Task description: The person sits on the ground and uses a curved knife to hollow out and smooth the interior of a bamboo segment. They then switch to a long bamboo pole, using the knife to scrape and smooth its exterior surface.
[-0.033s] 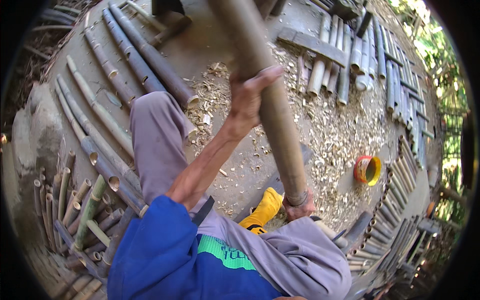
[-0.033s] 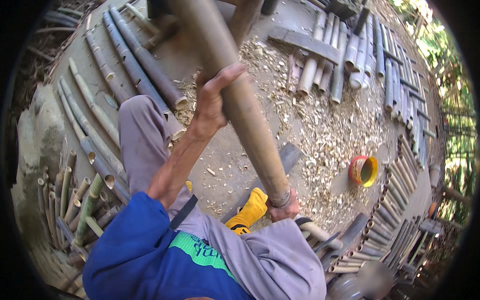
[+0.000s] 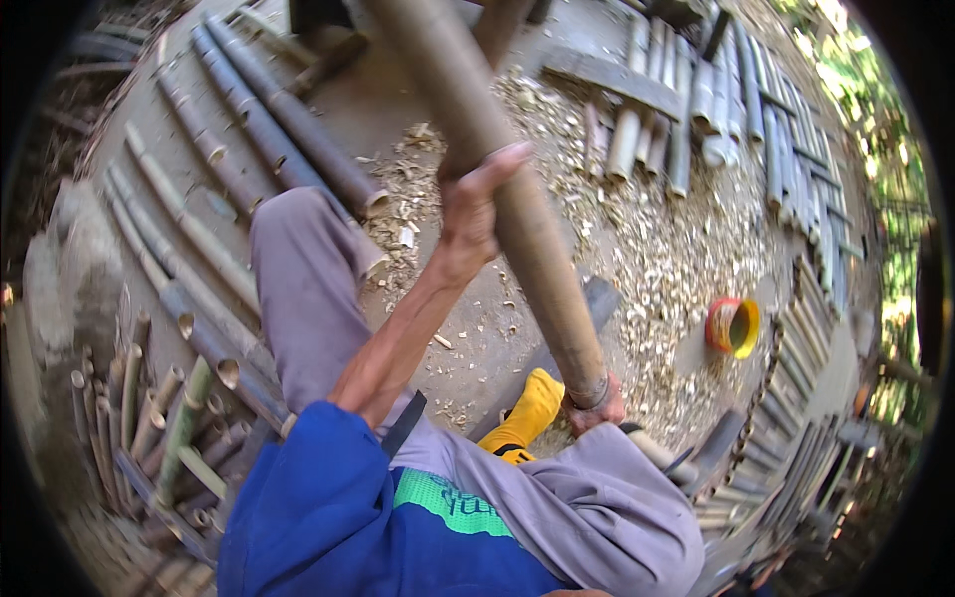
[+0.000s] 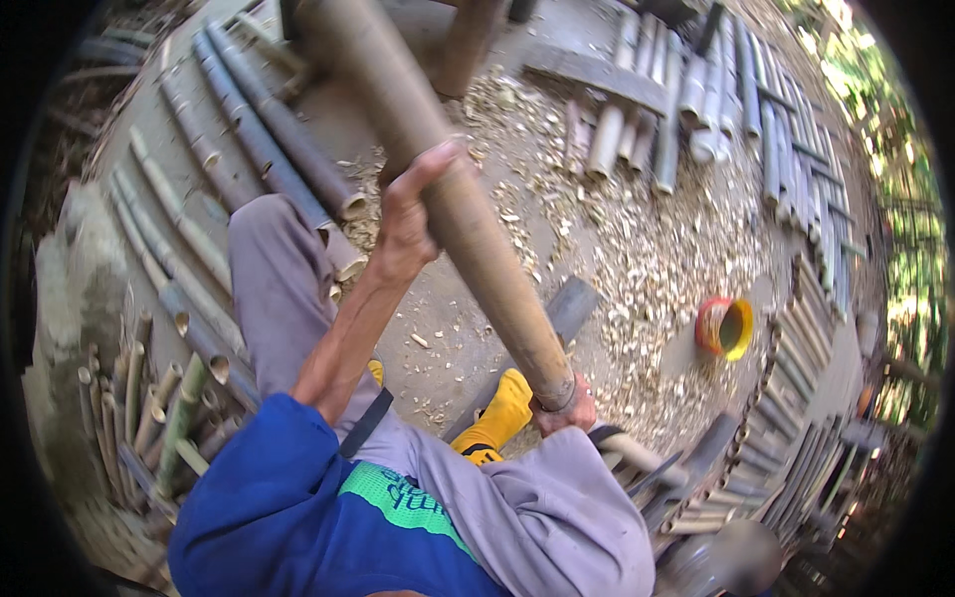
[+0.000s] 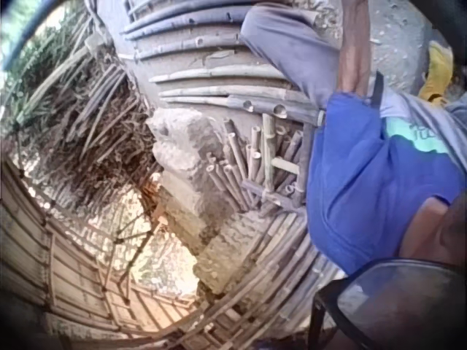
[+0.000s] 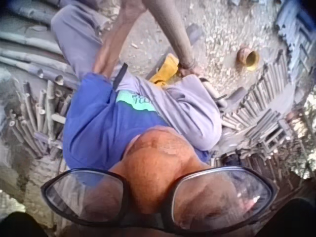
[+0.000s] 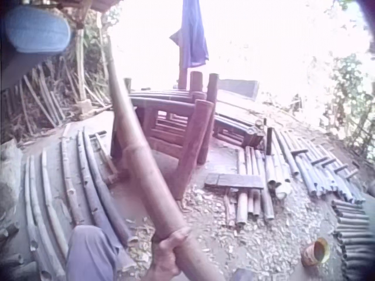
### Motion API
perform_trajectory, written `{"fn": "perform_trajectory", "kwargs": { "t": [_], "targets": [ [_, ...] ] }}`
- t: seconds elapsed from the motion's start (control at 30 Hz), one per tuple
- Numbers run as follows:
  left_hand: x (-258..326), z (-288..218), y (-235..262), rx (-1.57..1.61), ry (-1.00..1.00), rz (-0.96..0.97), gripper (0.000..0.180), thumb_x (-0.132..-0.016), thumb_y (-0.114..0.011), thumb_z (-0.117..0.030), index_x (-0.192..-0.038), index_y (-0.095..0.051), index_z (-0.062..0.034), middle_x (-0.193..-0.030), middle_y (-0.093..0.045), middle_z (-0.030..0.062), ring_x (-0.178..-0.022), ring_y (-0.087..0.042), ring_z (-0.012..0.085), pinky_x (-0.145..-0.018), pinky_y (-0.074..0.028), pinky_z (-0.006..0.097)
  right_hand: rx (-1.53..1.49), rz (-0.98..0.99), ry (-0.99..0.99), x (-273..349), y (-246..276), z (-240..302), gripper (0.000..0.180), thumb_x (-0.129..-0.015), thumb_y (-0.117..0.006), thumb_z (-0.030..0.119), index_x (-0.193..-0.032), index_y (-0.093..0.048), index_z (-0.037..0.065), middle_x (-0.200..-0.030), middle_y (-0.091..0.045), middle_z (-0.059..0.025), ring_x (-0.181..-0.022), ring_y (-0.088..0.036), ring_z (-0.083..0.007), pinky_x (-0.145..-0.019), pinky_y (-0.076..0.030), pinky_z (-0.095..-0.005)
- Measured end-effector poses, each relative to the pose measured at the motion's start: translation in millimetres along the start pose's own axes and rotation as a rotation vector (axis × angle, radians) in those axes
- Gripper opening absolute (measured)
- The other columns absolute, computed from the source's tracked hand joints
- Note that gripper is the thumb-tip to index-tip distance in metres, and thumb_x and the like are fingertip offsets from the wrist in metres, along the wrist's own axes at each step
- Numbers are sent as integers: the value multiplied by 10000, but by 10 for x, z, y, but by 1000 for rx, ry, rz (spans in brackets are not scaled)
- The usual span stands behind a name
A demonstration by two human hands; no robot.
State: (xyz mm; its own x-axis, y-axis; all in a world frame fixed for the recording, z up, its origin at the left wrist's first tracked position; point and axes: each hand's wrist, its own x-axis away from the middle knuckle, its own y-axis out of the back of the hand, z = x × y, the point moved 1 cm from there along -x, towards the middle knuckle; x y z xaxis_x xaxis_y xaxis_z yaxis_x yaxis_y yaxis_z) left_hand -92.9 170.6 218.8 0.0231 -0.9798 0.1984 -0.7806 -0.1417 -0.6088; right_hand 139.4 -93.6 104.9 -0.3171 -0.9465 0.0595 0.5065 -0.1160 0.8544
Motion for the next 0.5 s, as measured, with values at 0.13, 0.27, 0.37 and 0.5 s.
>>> {"fn": "perform_trajectory", "kwargs": {
  "t": [0.13,0.27,0.37,0.5],
  "targets": [
    [107,666,815,108,223,-264,395,-708,-701,-279,-999,-574,-43,-840,-604,79,-744,-604,210,-736,-525,361,163,-41,204,201,12,-253,785,-425,-835,226,-1138,-548,68,-913,-637,-164,-848,-607,-351,-789,-463,-432],
    [179,828,1168,57,253,-453,373,-763,-676,-294,-1023,-546,-61,-866,-603,81,-821,-610,230,-803,-516,408,284,-56,222,147,-119,-329,793,-374,-804,201,-1118,-558,80,-900,-625,-112,-863,-600,-280,-799,-419,-425],
    [205,942,1343,-41,311,-459,542,-730,-707,-322,-1148,-485,-59,-1033,-552,109,-944,-570,266,-864,-476,439,277,-142,242,176,-106,-277,649,-434,-771,225,-1035,-574,85,-837,-593,-85,-795,-573,-265,-754,-399,-405],
    [210,1006,1427,-98,357,-523,574,-728,-713,-299,-1196,-474,-66,-1079,-537,105,-983,-545,266,-893,-454,448,288,-145,230,192,-207,-249,574,-479,-687,74,-1039,-561,80,-867,-573,-68,-784,-560,-256,-742,-394,-394]
  ]
}}
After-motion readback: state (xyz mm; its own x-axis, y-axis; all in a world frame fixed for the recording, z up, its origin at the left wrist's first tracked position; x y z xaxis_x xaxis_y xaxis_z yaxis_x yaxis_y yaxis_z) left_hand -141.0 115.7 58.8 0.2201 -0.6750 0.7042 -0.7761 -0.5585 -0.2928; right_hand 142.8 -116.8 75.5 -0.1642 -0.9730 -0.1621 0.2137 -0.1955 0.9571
